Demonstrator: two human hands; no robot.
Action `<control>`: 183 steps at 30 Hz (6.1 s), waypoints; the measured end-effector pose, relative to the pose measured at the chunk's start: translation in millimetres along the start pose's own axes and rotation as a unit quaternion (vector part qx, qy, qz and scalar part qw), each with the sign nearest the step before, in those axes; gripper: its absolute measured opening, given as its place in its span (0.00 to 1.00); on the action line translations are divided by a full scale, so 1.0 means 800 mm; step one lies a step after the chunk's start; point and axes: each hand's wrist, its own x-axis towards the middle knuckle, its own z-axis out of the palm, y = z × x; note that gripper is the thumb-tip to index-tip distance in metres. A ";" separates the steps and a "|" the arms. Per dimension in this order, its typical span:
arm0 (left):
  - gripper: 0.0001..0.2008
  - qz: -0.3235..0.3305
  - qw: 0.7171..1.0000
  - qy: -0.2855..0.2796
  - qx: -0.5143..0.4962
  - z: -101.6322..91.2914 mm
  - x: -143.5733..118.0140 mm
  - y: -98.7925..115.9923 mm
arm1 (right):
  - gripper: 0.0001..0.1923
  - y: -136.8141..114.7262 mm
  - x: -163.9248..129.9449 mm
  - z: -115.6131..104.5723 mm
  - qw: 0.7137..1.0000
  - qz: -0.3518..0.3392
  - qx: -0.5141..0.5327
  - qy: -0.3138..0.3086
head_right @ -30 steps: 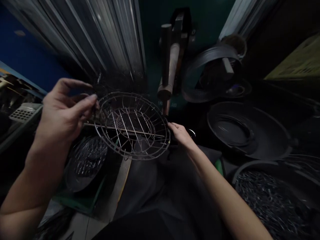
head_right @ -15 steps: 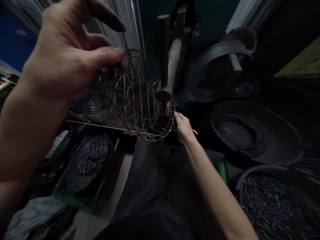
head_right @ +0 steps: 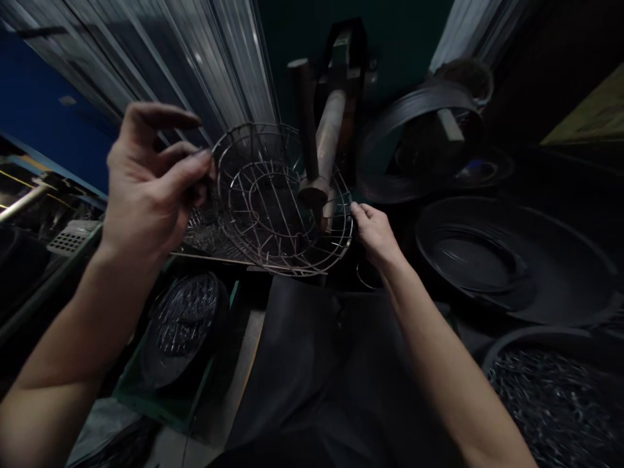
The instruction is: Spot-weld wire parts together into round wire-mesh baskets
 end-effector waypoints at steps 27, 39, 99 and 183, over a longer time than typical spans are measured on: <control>0.21 -0.228 0.899 0.281 -0.248 -0.010 -0.136 -0.055 | 0.16 0.030 -0.041 0.034 0.970 -0.201 -0.095 0.103; 0.17 -0.189 0.902 0.296 -0.253 -0.001 -0.148 -0.052 | 0.17 0.034 -0.052 0.026 0.965 -0.215 -0.116 0.093; 0.13 -0.114 0.980 0.028 -0.160 -0.003 -0.115 0.064 | 0.10 -0.170 -0.197 0.115 0.862 -0.330 -0.341 -0.178; 0.08 0.134 0.823 -0.259 0.488 0.099 -0.313 0.054 | 0.10 -0.036 -0.304 -0.003 0.902 -0.006 -0.349 -0.255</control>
